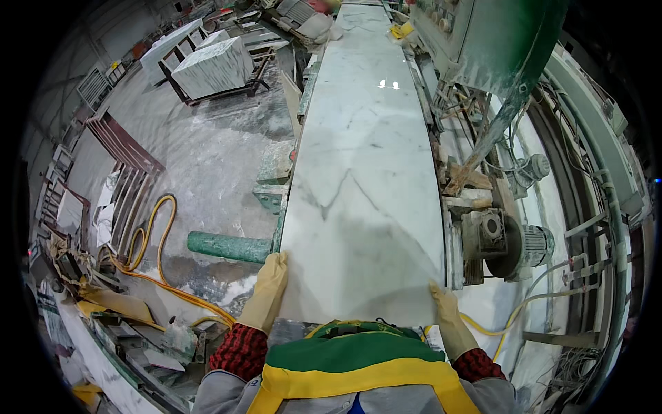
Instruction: The person repeatedly picks up large white marble slabs from a conveyor, turns them over, and places them back on the conveyor in a factory setting. The hands are visible throughout, wearing gloves, and the action is repetitive.
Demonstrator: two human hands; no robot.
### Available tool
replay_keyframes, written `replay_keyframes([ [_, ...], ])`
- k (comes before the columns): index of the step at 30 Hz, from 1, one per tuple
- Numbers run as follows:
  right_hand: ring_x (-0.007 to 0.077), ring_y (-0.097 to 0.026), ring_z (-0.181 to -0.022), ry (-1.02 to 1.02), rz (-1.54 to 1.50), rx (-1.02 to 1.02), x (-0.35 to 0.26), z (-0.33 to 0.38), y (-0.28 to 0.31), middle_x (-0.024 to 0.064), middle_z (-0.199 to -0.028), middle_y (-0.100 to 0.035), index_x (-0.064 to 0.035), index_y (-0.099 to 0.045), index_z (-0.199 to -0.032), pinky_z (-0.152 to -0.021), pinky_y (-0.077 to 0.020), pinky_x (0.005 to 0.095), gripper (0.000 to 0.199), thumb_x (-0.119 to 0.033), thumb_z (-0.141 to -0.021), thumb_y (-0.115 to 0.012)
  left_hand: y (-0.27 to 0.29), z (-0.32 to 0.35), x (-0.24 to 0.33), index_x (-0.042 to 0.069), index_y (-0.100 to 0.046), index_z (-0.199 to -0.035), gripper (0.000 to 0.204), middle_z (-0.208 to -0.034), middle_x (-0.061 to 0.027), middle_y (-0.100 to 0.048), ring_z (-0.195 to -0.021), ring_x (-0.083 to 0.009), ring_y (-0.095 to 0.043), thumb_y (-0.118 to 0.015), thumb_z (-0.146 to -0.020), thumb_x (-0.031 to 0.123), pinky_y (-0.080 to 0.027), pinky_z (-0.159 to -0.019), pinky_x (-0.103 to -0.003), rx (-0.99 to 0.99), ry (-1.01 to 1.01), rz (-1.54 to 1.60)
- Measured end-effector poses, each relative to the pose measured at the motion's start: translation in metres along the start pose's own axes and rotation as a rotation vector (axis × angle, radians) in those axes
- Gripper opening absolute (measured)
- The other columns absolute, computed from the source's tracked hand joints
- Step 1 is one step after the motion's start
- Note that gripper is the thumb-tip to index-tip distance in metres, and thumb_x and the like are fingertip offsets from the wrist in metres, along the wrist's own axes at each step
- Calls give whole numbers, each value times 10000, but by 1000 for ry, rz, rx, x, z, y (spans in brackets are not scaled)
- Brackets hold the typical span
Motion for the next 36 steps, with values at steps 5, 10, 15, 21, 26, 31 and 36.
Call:
replay_keyframes([
  [5,228,-699,-980,-46,-120,-25,-22,10,-12,134,-1089,-772,83,-755,-1186,-871,-579,410,630,-502,-975,-861,24,25,45,120,-705,-1311,469,-1306,-298,-741,-1252,-556,-671,-516,-1146,516,-542,-1055,-604,52,-5,-143],
  [10,199,-708,-1059,-100,-109,-84,-78,38,-17,92,-1174,-774,77,-728,-1314,-981,-562,389,682,-499,-979,-873,3,4,20,106,-698,-1273,426,-1169,-304,-756,-1103,-573,-714,-531,-1153,479,-582,-927,-622,132,-123,-186],
  [15,233,-738,-1055,-70,26,-86,-25,2,0,128,-1157,-804,42,-763,-1302,-950,-568,397,729,-605,-970,-808,-1,-8,33,56,-729,-1066,420,-1110,-298,-771,-1031,-562,-737,-556,-1146,431,-595,-869,-626,116,-301,-284],
  [21,368,-792,-1059,-84,853,35,-142,41,13,169,-1070,-833,-71,-809,-1204,-944,-592,481,657,-667,-943,-715,38,18,90,35,-763,-1132,348,-1378,-280,-712,-1090,-521,-737,-670,-1064,364,-589,-971,-597,120,-373,-527],
  [26,414,-724,-1239,753,1056,90,-224,68,-41,248,-1327,-761,-23,-740,-1320,-1091,-550,502,560,-451,-959,-738,23,52,129,53,-641,-1495,605,-1616,-277,-563,-1395,-527,-586,-752,-981,352,-472,-1183,-609,421,-976,-463],
  [31,454,-561,-1462,1095,970,87,-225,49,-117,260,-1589,-595,15,-608,-1530,-1267,-421,555,737,-419,-956,-768,-30,54,162,54,-553,-1590,733,-1653,-275,-525,-1495,-515,-496,-746,-965,385,-354,-1285,-601,59,-1019,-634],
  [36,442,-511,-1507,1040,915,110,-254,3,-131,254,-1617,-561,16,-638,-1499,-1283,-402,558,710,-378,-936,-819,-40,44,159,48,-552,-1577,713,-1637,-269,-532,-1508,-502,-476,-726,-979,395,-350,-1282,-600,39,-986,-708],
])
Point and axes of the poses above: each hand's wrist, its own z-axis away from the middle knuckle, its own y-axis out of the back of the hand, x = y × z, the point moved 9 cm from there along -z, towards the middle knuckle
